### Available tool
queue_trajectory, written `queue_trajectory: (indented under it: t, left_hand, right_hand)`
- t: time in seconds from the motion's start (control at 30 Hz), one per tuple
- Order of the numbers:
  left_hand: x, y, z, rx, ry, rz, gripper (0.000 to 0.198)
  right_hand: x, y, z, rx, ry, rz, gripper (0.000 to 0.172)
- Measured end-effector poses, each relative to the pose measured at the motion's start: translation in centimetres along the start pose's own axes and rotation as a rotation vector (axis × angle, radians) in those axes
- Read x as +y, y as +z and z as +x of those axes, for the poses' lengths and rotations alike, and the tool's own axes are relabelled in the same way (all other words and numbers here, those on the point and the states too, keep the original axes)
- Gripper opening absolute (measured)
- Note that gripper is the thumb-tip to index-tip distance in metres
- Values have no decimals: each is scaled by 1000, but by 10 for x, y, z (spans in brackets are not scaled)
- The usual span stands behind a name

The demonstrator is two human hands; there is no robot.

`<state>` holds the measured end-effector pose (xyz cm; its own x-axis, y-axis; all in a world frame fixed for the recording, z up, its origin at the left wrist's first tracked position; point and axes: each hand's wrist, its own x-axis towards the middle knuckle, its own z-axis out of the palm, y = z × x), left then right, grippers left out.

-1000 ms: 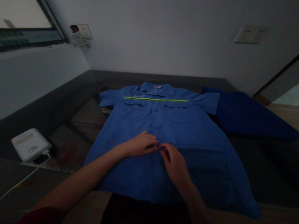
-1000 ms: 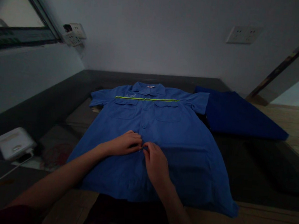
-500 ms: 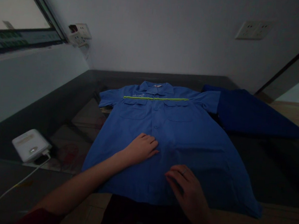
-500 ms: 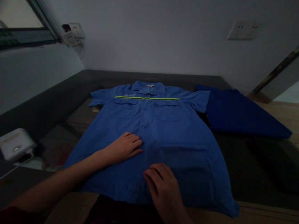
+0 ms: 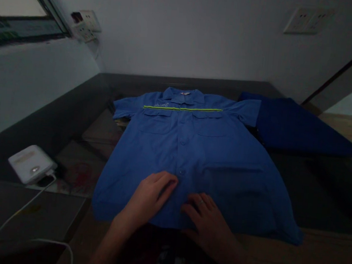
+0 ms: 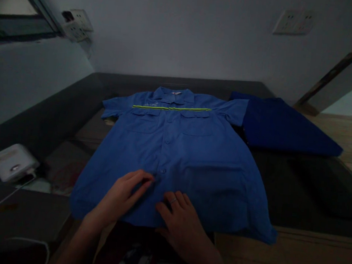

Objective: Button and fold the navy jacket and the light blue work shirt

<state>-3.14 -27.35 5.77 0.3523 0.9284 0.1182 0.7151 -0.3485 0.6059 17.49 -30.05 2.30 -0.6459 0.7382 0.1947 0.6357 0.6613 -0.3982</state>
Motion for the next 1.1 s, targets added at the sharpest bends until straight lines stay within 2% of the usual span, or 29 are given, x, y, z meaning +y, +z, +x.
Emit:
queue_trajectory:
  t: [0.1, 0.2, 0.33, 0.43, 0.5, 0.67, 0.9, 1.1]
  left_hand:
    - [3, 12, -15, -49, 22, -40, 14]
    - [6, 16, -27, -81, 19, -60, 12]
    - [7, 18, -35, -103, 15, -56, 9]
    - [7, 23, -35, -120, 31, -14, 5]
    - [7, 26, -35, -138, 55, 34, 8]
    - [6, 33, -34, -168, 107, 121, 24]
    - [6, 33, -32, -158, 165, 227, 14]
    - [9, 27, -28, -236, 190, 275, 11]
  right_hand:
    - [1, -6, -2, 46, -14, 93, 19]
    - [1, -10, -4, 136, -6, 194, 10]
    - [2, -8, -5, 233, 84, 333, 13]
    - [3, -3, -6, 315, 194, 351, 12]
    - [3, 1, -7, 342, 246, 339, 11]
    - [3, 2, -5, 362, 346, 350, 15]
    - [4, -8, -2, 388, 461, 430, 20]
    - [2, -10, 1, 399, 443, 452, 20]
